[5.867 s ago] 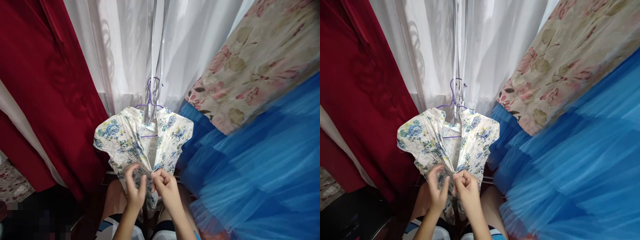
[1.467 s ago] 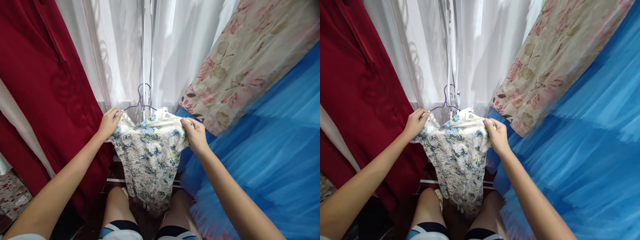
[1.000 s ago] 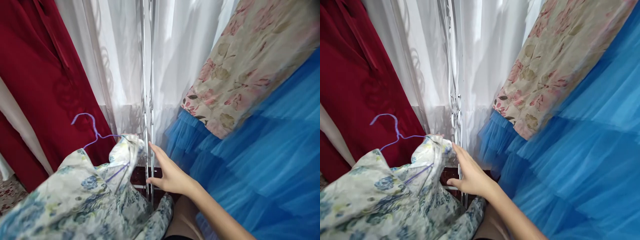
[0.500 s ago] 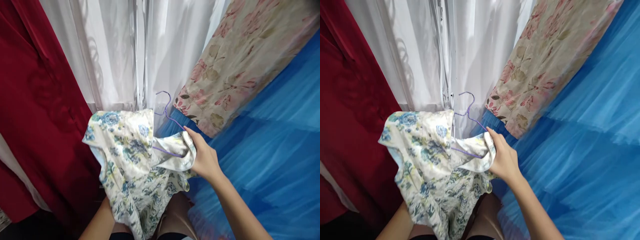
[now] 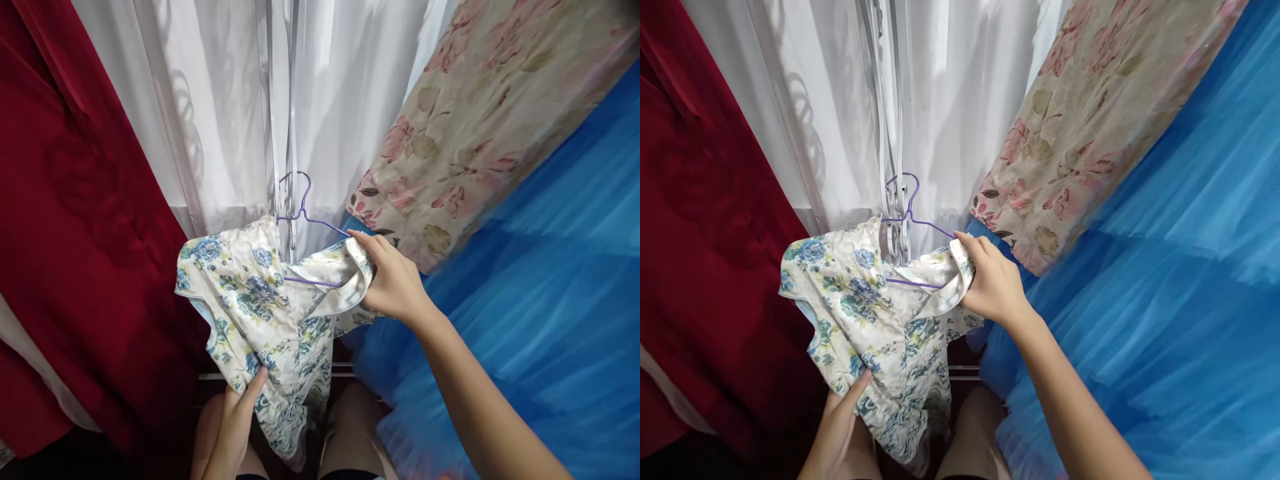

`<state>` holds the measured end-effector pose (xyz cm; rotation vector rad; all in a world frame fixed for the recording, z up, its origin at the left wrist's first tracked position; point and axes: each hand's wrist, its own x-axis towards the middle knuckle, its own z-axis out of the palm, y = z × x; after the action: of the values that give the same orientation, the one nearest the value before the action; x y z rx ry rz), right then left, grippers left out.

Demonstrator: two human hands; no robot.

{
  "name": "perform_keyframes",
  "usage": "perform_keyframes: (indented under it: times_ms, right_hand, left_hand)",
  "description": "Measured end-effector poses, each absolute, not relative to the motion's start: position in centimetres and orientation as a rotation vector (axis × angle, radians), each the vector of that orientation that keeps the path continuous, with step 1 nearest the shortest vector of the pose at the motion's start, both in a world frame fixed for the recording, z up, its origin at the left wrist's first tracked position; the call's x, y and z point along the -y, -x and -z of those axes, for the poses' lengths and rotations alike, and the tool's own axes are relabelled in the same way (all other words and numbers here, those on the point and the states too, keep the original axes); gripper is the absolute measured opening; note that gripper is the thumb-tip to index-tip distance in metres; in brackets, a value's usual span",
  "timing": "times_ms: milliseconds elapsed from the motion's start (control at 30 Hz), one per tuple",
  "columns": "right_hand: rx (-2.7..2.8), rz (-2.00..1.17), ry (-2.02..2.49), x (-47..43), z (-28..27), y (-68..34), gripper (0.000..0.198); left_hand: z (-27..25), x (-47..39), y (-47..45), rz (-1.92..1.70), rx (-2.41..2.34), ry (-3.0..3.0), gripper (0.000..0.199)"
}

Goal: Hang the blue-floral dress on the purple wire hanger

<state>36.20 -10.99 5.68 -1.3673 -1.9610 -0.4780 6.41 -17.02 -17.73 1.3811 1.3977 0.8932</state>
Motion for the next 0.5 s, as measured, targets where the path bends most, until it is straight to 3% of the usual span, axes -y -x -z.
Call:
perform_keyframes:
  times_ms: [233,500]
  right_hand:
    - [1.982,0.452,1.324,10.5,-7.8,-36.2,0.073]
    - [2.205,0.18,1.035,14.0,-4.4,-36.4,0.089]
  left_hand:
    - [14.5,16.2,-9.8,-1.258,-1.276,-1.159,0.069]
    - [20.8,17.2,-10.8,-1.283,-1.383,-0.889,0.066]
